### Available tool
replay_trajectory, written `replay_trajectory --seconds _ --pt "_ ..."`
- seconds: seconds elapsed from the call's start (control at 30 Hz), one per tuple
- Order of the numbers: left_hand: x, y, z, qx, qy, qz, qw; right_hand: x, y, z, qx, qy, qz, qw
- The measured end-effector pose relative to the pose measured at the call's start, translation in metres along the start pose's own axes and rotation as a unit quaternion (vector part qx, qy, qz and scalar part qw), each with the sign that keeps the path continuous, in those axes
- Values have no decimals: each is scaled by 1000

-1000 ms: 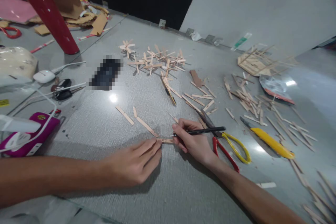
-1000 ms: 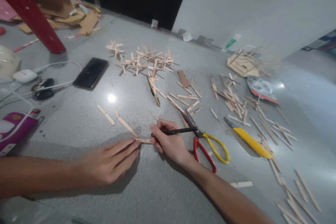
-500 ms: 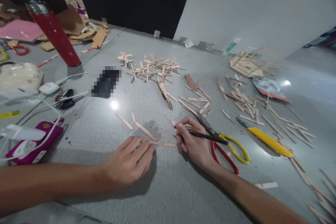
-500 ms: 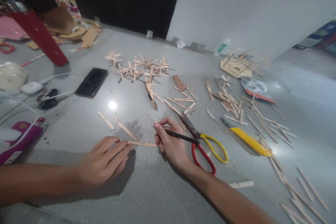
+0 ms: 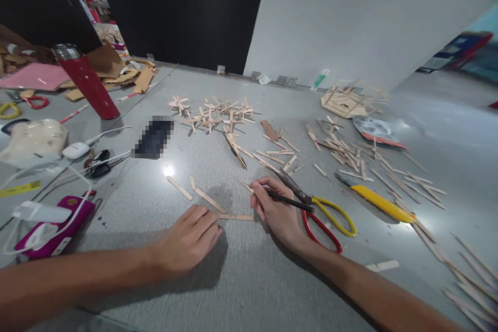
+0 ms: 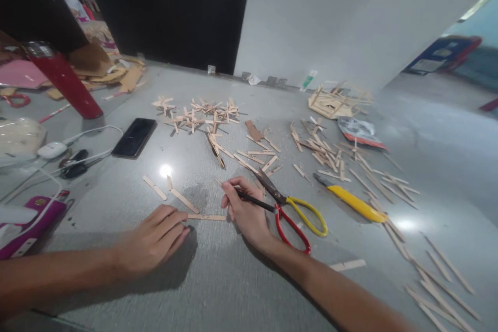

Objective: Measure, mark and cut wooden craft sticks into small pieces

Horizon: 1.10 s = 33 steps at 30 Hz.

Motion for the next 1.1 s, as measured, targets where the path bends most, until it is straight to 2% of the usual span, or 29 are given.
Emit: replay_trajectory --seconds 0.13,0.27,0.43,0.53,0.6,0.77,0.83,1.0,1.1 --pt "4 5 -5 -16 -27 -53 998 -6 -20 -7 142 -85 -1 986" --pt "1 5 -6 22 -26 -65 997 -29 -47 -5 288 -141 -22 947" --pt "-5 2 -1 64 -47 -70 994 -61 -83 9 425 -110 2 898" --pt "-6 3 1 61 -52 -83 993 -75 -106 16 535 -60 29 842" --pt "-6 3 1 56 -48 -90 993 -82 -119 19 565 -37 44 823" --pt "-5 3 0 48 -40 -82 995 -94 -137 32 578 -5 26 816" --pt "-4 4 0 49 -35 -83 995 -95 -138 38 581 4 -7 814" --pt "1 6 -1 55 -32 -88 994 -87 -140 40 562 -8 -134 816" --pt "1 6 -2 69 -40 -80 994 -83 -148 33 552 -11 -153 819"
Point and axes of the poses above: each hand's wrist, its own x-axis away from the middle knuckle, its own y-axis out of the palm, z = x × y, the point moved 2 cm from there along -x, towards the middle knuckle, and after that the axes turned 14 degrees about x, right-handed, at the moved point
